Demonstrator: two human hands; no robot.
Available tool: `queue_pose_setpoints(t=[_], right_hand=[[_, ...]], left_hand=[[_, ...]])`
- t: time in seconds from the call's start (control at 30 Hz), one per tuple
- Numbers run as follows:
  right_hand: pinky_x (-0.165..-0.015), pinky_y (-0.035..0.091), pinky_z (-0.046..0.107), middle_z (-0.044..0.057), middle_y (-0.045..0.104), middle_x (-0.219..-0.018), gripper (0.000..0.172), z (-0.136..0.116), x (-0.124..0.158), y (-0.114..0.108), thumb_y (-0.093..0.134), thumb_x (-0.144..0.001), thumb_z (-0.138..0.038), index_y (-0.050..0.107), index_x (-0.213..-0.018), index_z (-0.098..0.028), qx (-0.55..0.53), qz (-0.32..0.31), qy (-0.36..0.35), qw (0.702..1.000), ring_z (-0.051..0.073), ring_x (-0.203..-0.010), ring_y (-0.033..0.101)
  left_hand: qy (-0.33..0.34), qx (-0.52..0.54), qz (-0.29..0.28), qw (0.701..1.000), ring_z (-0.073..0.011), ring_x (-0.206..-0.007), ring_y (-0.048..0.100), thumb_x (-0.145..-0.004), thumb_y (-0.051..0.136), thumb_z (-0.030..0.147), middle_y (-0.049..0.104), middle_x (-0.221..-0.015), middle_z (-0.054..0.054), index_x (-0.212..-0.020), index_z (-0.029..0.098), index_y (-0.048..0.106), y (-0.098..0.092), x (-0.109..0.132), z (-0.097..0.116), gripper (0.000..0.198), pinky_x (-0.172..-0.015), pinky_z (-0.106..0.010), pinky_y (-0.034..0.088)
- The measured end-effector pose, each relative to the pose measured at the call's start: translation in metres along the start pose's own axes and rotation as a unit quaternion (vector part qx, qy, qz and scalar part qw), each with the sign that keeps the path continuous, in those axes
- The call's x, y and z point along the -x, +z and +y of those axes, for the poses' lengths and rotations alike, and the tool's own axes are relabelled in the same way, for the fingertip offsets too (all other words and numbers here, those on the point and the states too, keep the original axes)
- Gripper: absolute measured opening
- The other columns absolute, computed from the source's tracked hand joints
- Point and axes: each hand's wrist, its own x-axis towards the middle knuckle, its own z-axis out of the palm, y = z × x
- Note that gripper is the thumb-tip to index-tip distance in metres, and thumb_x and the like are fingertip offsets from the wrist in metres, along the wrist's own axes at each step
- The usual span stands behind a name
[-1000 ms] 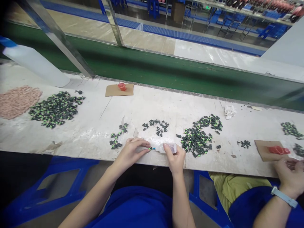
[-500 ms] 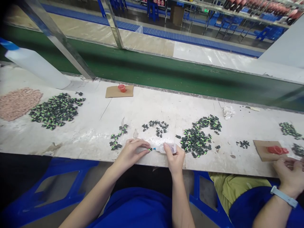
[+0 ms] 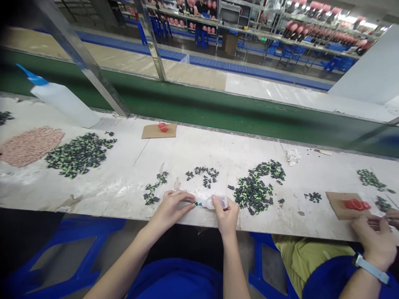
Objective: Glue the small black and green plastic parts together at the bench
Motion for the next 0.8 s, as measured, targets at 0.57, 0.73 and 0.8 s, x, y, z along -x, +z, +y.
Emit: queue_pose_setpoints(t=[0.57,0.73,0.8], right_hand=[[-0.068,0.054,0.033,0.008,0.07,-0.081,0.038,0.019,-0.012,-0.003,0.074,-0.065,-0.046,0.059,-0.085,-0.016,-0.174,0.088,-0.006,0.981,0.022,-0.075,0.068],[-0.075,0.055,0.035,0.006,0.069,-0.083,0.041,0.019,-0.026,0.005,0.077,-0.061,-0.039,0.047,-0.083,-0.021,-0.124,0.116,-0.026,0.985,0.021,-0.08,0.069],[-0.073,0.056,0.035,0.007,0.07,-0.086,0.042,0.018,-0.031,0.008,0.076,-0.061,-0.039,0.047,-0.086,-0.022,-0.103,0.12,-0.022,0.987,0.022,-0.078,0.07]], left_hand=[[0.029,0.009,0.074,0.997,-0.0231,-0.087,0.072,-0.073,0.069,0.018,0.077,-0.088,-0.002,-0.09,0.022,0.068,0.01,0.002,0.001,0.018,-0.092,-0.042,0.048],[0.026,-0.048,0.128,0.99,-0.0244,-0.087,0.071,-0.082,0.059,0.029,0.076,-0.092,-0.006,-0.087,0.022,0.071,-0.004,-0.013,0.001,0.014,-0.079,-0.036,0.054],[0.016,-0.071,0.155,0.985,-0.0262,-0.088,0.069,-0.082,0.057,0.026,0.076,-0.091,-0.008,-0.086,0.02,0.071,-0.009,-0.023,-0.001,0.016,-0.08,-0.039,0.053]])
